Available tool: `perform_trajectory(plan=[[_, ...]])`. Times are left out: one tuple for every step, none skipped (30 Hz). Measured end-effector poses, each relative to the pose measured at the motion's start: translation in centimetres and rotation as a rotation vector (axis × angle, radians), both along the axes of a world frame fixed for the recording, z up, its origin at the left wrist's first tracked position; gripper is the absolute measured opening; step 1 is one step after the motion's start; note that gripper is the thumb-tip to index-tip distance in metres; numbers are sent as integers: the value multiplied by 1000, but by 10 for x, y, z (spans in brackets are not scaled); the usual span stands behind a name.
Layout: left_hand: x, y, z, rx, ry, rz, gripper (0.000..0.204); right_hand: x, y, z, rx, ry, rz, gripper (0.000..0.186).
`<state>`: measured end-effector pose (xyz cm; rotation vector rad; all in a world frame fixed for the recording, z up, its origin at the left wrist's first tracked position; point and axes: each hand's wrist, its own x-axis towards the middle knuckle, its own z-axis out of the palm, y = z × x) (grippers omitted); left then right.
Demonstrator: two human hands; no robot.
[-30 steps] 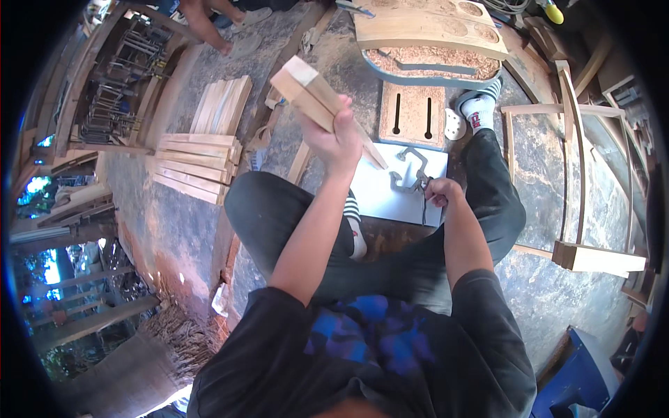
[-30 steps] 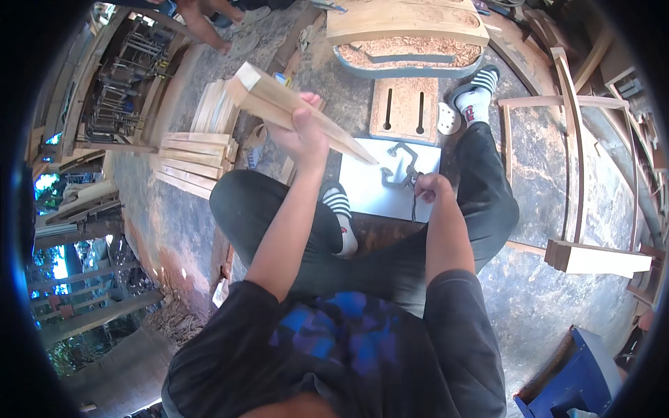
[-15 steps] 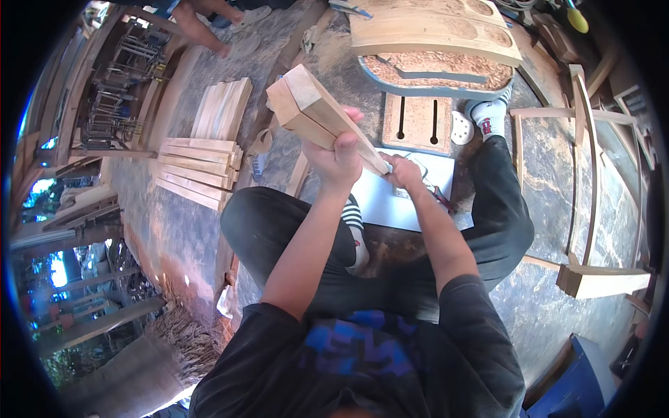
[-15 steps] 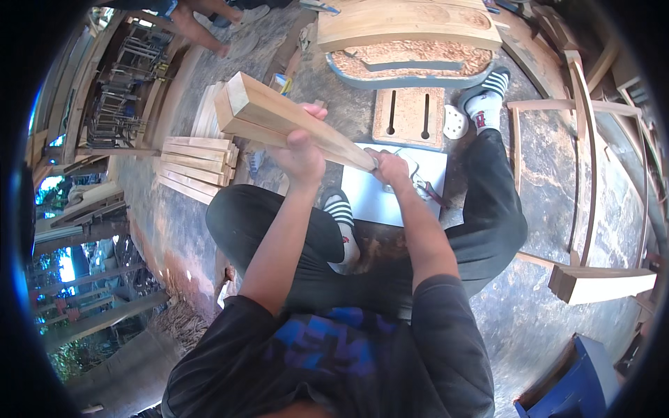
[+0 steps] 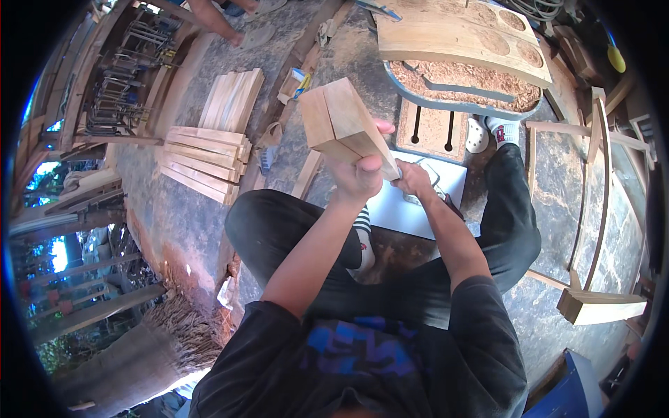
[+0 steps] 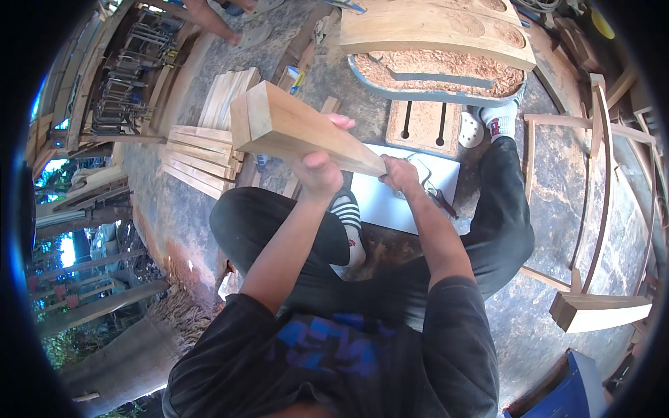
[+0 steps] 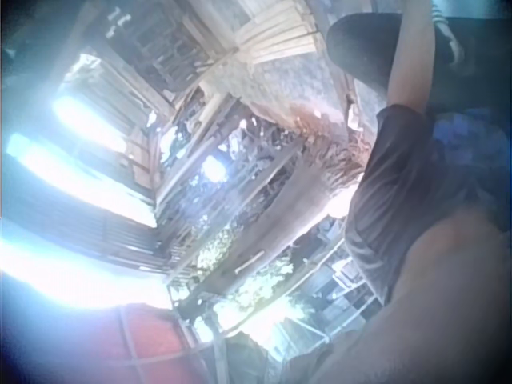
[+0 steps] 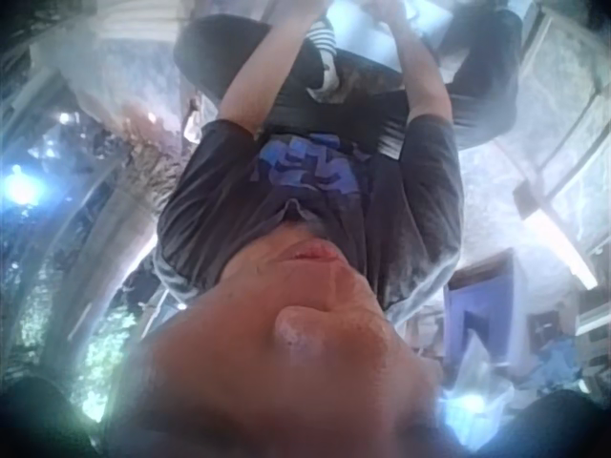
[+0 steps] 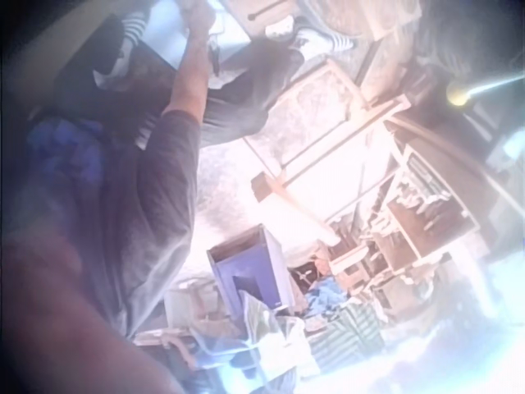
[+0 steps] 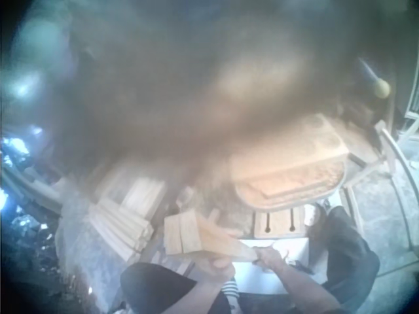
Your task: Aligning wood pieces, securing them with a C-clamp, and using a drill press to create holes for assembly.
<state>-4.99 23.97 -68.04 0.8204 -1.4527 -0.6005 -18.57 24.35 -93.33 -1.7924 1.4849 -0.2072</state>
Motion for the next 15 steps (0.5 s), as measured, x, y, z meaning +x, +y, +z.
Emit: perform_trajectory(plan=[[0,0,-1,2,4,1,95,0,0,0,-3,-9,-2,43],[-1,0,-1,3,10,1,96,0,-1,1,11,-16,2,43],[-1,0,-1,3,11,2,96,0,-1,1,-6,-17,-3,43],[0,0,-1,1,-7,-2,96,0,-2,1,1,-12,0,42],[0,-1,-1,-6,-17,-1,96,0,-2,1,24,-8,11,42],[1,-1,-1,-3,-27,-3,96,0,-2,2,7,-9,6,42],[1,-2,0,-9,-27,-4,95,0,-2,2,10,-10,1,41],[1,-2,0,-13,-27,-7,95,1,-2,3,21,-26,5,41],[0,-1,0,-12,-28,-5,95,1,-1,4,17,-12,-3,41],[-1,-1,0,-11,-24,3,95,1,-1,4,13,-8,-4,41],[-2,-1,0,-16,-17,13,95,2,0,5,4,-15,-7,41],[-3,-1,1,-13,-22,11,95,2,0,5,7,-6,-4,41],[-4,0,1,-5,-9,9,94,2,0,6,3,-8,-5,41],[-5,0,1,1,4,7,94,2,-1,6,8,-18,3,41],[-5,0,2,-2,2,9,94,2,-1,5,-4,-12,-3,41]])
